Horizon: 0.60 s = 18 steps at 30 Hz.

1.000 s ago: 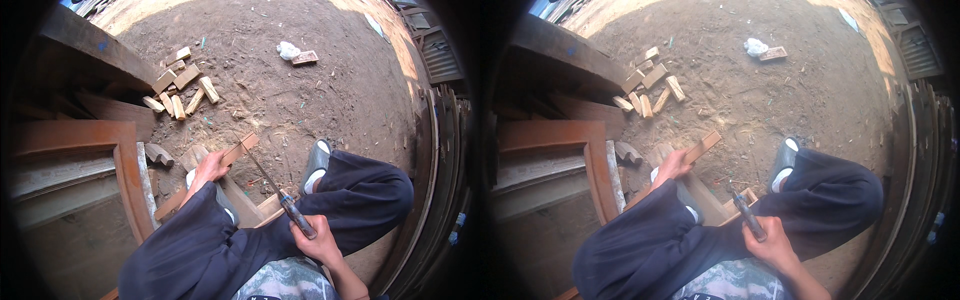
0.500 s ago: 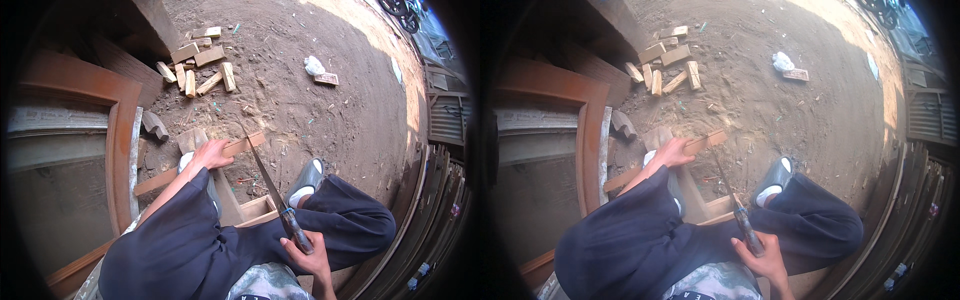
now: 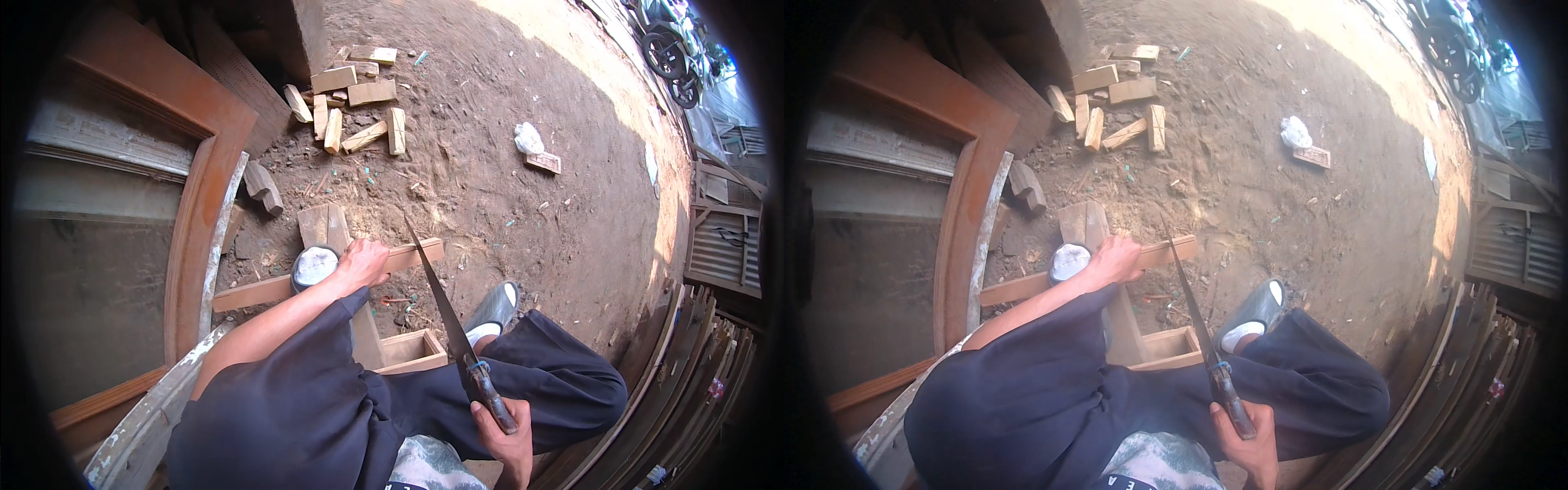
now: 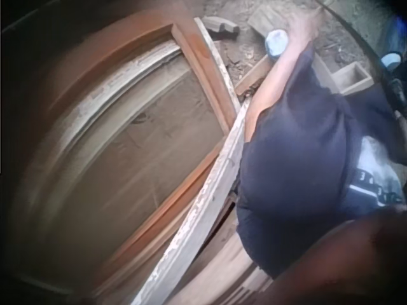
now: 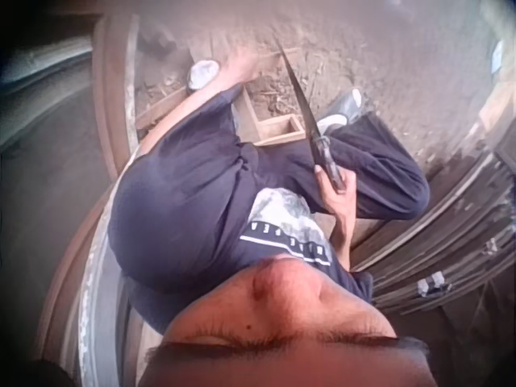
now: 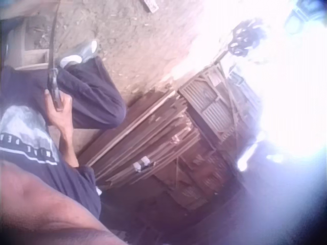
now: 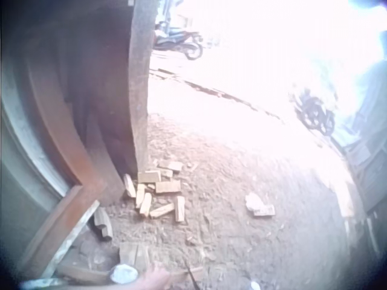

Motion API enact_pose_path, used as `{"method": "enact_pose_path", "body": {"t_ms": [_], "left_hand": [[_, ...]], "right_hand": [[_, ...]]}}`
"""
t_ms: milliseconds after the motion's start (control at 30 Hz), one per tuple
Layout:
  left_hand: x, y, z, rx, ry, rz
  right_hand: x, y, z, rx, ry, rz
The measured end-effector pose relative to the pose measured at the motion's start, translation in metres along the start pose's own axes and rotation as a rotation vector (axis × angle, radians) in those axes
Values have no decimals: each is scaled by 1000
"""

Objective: The person sits on the ground and uses a hand saw to cut a small wooden plank resting on a larger wooden frame. The person holds the wood with the left hand and saws with the right hand, producing sawdust as the cut progresses.

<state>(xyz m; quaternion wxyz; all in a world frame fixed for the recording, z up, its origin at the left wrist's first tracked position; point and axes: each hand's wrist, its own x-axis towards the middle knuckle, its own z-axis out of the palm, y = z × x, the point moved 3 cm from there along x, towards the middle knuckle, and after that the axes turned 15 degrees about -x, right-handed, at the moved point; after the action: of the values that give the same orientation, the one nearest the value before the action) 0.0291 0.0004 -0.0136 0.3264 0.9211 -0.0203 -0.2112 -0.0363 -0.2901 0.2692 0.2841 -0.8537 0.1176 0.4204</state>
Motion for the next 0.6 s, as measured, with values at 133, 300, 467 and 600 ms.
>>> {"method": "enact_pose_path", "body": {"t_ms": [133, 300, 467, 600], "left_hand": [[-4, -5, 13, 15, -40, -22], [-7, -4, 7, 32, 4, -21], [-10, -2, 2, -48, 121, 82], [-1, -9, 6, -188, 14, 165]], "right_hand": [[-16, -24, 8, 11, 12, -31], [-14, -44, 7, 219, -74, 31], [-2, -33, 1, 142, -7, -45], [-3, -32, 3, 98, 59, -39]]}}
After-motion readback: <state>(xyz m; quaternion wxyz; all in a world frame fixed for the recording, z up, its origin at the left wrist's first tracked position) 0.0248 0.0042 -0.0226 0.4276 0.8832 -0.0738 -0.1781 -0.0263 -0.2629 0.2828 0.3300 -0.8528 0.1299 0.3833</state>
